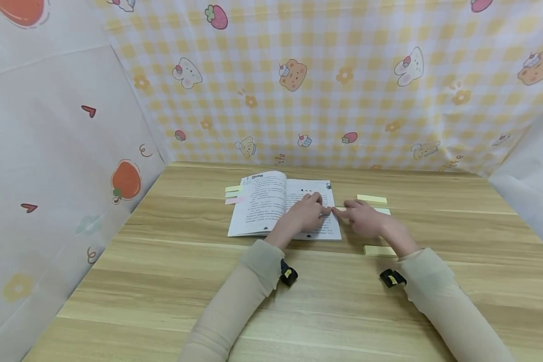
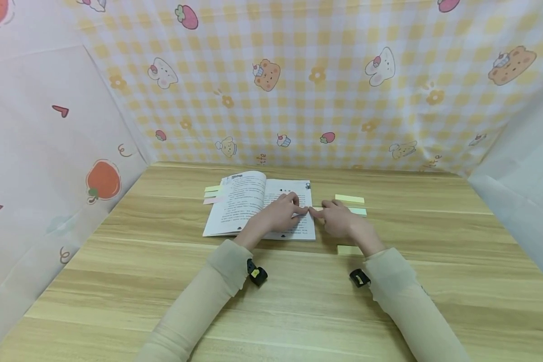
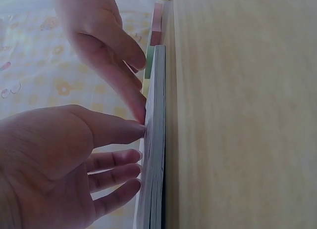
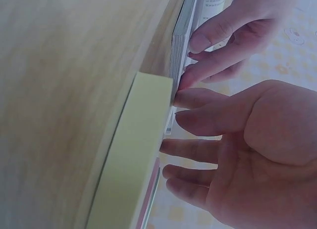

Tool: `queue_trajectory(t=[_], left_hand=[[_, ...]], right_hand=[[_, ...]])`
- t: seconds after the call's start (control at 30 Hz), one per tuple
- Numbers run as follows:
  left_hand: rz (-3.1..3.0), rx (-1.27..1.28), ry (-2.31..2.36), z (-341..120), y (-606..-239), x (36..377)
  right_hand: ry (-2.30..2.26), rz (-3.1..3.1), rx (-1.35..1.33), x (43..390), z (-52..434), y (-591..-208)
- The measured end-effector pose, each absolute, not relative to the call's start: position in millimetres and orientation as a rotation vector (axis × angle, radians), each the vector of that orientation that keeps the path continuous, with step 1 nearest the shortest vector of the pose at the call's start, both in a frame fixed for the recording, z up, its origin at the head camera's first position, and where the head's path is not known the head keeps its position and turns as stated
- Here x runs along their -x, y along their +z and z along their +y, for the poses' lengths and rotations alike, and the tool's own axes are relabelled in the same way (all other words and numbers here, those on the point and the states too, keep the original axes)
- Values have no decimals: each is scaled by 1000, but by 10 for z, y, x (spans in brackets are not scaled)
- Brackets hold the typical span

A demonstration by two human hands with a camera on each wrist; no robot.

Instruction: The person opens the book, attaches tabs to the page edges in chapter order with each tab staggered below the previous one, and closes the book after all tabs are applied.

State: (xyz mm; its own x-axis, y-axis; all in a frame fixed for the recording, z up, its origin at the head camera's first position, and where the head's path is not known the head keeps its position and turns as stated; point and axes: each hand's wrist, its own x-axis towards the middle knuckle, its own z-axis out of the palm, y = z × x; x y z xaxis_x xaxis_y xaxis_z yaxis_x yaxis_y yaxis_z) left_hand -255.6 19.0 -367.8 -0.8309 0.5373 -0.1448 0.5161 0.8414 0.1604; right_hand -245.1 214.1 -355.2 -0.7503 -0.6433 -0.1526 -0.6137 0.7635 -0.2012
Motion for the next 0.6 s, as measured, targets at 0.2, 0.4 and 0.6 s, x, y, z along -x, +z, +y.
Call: queue_trajectory(t=[0.2, 0.4, 0.6], left_hand=[[2833, -812, 173, 193, -3678, 2547], [2831, -802, 156, 204, -3676, 2543], [2840, -800, 145, 206, -3677, 2537]], right_hand=[[-200, 2734, 1000, 2450, 2152, -3553], [-220, 2725, 969, 2439, 2181, -3544], [-203, 2723, 977, 2438, 2185, -3524]])
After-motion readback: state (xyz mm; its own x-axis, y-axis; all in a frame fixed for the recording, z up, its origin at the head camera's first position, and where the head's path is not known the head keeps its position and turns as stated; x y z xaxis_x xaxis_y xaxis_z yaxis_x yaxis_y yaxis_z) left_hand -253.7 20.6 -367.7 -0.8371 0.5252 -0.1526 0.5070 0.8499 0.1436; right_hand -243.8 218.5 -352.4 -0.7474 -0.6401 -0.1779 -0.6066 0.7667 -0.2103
